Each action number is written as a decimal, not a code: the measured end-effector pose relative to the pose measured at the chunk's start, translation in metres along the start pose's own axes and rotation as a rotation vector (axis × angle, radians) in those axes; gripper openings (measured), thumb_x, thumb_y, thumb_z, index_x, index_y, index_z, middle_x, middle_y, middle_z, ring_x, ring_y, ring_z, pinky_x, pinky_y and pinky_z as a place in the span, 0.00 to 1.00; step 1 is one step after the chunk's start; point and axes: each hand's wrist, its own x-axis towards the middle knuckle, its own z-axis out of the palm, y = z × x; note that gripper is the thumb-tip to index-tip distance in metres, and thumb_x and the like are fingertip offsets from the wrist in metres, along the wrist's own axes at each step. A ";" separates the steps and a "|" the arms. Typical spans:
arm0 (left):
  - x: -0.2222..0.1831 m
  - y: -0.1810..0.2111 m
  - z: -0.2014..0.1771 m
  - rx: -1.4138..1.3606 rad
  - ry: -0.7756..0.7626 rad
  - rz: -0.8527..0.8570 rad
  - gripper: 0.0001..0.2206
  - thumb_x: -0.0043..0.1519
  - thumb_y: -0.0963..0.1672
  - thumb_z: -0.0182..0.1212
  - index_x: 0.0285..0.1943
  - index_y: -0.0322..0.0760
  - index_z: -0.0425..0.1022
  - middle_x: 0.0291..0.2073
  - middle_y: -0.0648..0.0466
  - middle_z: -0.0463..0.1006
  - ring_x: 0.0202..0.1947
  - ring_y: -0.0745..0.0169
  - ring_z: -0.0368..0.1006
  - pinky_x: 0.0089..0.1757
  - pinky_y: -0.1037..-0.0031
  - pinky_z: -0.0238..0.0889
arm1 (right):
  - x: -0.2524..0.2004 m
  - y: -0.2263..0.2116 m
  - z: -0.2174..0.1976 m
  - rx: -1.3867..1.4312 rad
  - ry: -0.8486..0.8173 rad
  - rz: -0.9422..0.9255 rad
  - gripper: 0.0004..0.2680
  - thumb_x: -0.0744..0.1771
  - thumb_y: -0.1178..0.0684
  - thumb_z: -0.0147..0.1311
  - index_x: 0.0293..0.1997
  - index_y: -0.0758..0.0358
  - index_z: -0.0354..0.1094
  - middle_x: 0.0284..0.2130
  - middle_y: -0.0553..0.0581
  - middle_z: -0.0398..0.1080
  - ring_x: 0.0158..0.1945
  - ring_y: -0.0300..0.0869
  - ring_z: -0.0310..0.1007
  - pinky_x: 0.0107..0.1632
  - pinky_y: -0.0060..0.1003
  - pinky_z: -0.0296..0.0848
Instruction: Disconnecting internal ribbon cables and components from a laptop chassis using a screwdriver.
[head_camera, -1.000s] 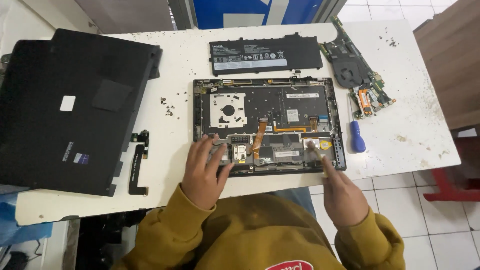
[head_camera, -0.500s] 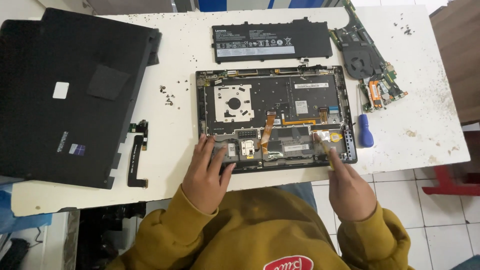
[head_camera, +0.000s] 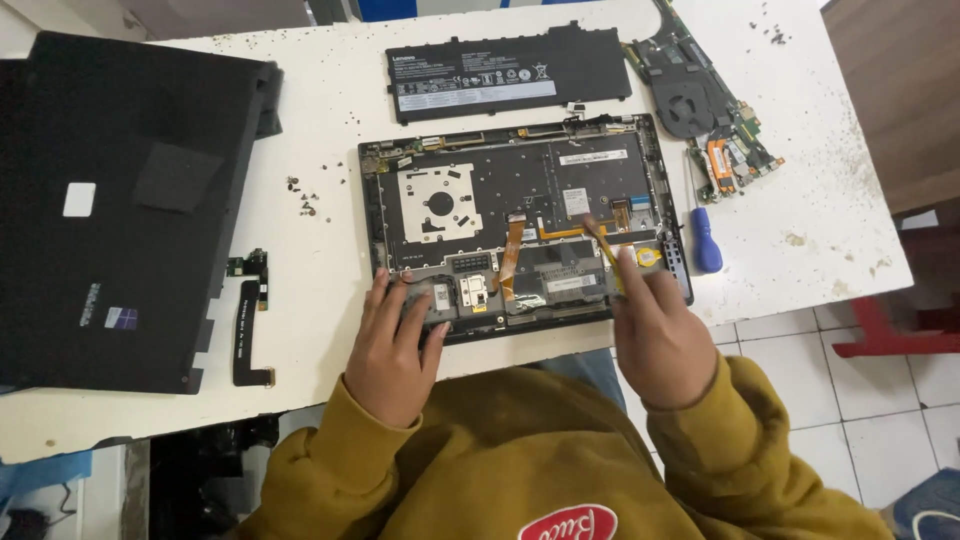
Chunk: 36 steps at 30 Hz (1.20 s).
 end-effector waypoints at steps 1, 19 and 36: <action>-0.001 0.000 0.001 -0.002 0.000 0.006 0.16 0.60 0.47 0.69 0.51 0.31 0.80 0.58 0.35 0.75 0.66 0.30 0.65 0.60 0.46 0.61 | 0.006 -0.005 0.009 -0.003 0.004 0.004 0.20 0.65 0.62 0.57 0.68 0.65 0.69 0.33 0.61 0.72 0.24 0.50 0.75 0.27 0.42 0.76; 0.007 -0.001 -0.011 -0.054 -0.019 0.103 0.14 0.64 0.44 0.63 0.52 0.24 0.78 0.57 0.34 0.74 0.66 0.27 0.63 0.65 0.46 0.59 | 0.067 -0.061 0.076 -0.128 -0.178 -0.205 0.24 0.63 0.58 0.53 0.69 0.68 0.60 0.42 0.60 0.72 0.30 0.49 0.77 0.24 0.43 0.73; 0.004 -0.002 -0.009 -0.082 -0.038 0.069 0.15 0.64 0.45 0.64 0.54 0.26 0.77 0.58 0.36 0.74 0.68 0.27 0.61 0.63 0.39 0.60 | 0.082 -0.033 0.083 -0.073 -0.284 0.020 0.22 0.67 0.63 0.43 0.72 0.70 0.53 0.47 0.67 0.70 0.22 0.54 0.74 0.18 0.49 0.71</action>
